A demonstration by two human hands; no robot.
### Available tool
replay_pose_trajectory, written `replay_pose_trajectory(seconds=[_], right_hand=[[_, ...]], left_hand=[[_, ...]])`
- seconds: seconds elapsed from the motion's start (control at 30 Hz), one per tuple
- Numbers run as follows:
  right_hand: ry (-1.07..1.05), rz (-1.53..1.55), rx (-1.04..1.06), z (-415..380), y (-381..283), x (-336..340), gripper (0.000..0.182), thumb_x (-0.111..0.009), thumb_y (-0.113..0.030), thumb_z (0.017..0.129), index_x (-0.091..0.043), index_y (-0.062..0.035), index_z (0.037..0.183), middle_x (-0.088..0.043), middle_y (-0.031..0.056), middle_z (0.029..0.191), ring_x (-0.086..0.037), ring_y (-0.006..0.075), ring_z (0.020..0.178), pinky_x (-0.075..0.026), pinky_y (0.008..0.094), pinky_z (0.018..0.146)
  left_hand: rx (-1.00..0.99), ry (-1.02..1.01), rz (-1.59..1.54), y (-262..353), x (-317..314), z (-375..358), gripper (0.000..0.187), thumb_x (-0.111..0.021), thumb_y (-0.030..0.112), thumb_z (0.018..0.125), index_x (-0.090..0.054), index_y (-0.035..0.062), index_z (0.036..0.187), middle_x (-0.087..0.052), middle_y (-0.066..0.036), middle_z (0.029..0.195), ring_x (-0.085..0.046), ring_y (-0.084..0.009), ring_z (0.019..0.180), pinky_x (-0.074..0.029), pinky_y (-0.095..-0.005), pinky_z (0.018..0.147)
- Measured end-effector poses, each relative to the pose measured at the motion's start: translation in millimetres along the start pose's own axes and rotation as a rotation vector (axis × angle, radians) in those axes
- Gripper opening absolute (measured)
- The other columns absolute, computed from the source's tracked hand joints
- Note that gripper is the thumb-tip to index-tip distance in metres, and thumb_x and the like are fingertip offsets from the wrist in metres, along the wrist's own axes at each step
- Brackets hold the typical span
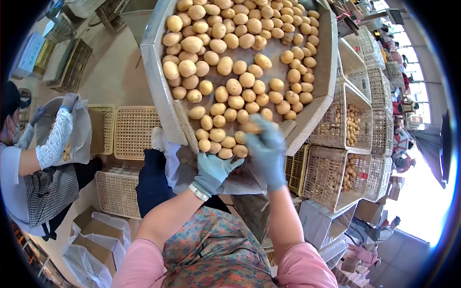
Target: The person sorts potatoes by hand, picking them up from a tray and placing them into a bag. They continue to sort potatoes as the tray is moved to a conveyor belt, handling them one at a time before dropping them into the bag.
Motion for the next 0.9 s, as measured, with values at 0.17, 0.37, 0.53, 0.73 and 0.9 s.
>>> replay_pose_trajectory(seconds=[0.17,0.37,0.53,0.73,0.9], right_hand=[[0.433,0.555,-0.125,-21.6,48.9,78.8,0.033,-0.056,-0.014,0.103,-0.063,-0.0001,0.132,-0.053,0.0092,0.144,-0.058,0.0176,0.12,-0.051,0.0327,0.097],[-0.201,-0.038,0.462,17.7,-52.9,-107.1,0.044,-0.07,-0.012,0.092,-0.061,-0.008,0.135,-0.055,0.0152,0.15,-0.049,0.0341,0.142,-0.04,0.0503,0.116],[-0.465,-0.771,0.577,65.3,3.2,-86.1,0.058,-0.076,-0.035,0.086,-0.062,-0.0207,0.14,-0.054,0.004,0.152,-0.044,0.0332,0.144,-0.035,0.056,0.117],[-0.454,-0.701,0.557,54.4,6.7,-55.9,0.068,-0.079,-0.033,0.083,-0.054,-0.0217,0.146,-0.053,0.005,0.151,-0.046,0.0355,0.14,-0.037,0.0568,0.116],[-0.377,-0.88,0.602,48.2,23.3,-57.0,0.08,-0.086,-0.043,0.075,-0.055,-0.0229,0.146,-0.046,0.0044,0.161,-0.041,0.0251,0.148,-0.031,0.0549,0.123]], left_hand=[[-0.062,0.009,0.069,5.3,5.8,4.0,0.071,-0.033,0.061,0.107,-0.028,0.0219,0.166,-0.026,-0.009,0.172,-0.029,-0.0365,0.157,-0.026,-0.07,0.123],[-0.171,0.254,0.038,16.2,57.8,1.0,0.064,-0.04,0.057,0.108,-0.036,0.0221,0.162,-0.04,-0.006,0.165,-0.035,-0.0269,0.152,-0.025,-0.0598,0.125],[-0.283,0.064,0.313,26.7,55.1,0.6,0.044,-0.041,0.048,0.11,-0.048,0.0192,0.143,-0.048,-0.002,0.15,-0.047,-0.0315,0.139,-0.037,-0.0626,0.116],[-0.067,0.101,0.074,9.6,23.0,0.4,0.062,-0.045,0.061,0.105,-0.042,0.0242,0.155,-0.043,-0.008,0.158,-0.041,-0.0356,0.148,-0.037,-0.0682,0.116],[-0.074,0.157,0.065,7.8,16.4,1.7,0.061,-0.046,0.059,0.104,-0.044,0.0231,0.153,-0.043,-0.01,0.157,-0.046,-0.0363,0.143,-0.04,-0.0695,0.116]])
Point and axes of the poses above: each hand's wrist, its own z-axis towards the middle knuckle, its own x-axis out of the back of the hand, y = z × x, the point moved 10 cm from there along z, towards the middle knuckle
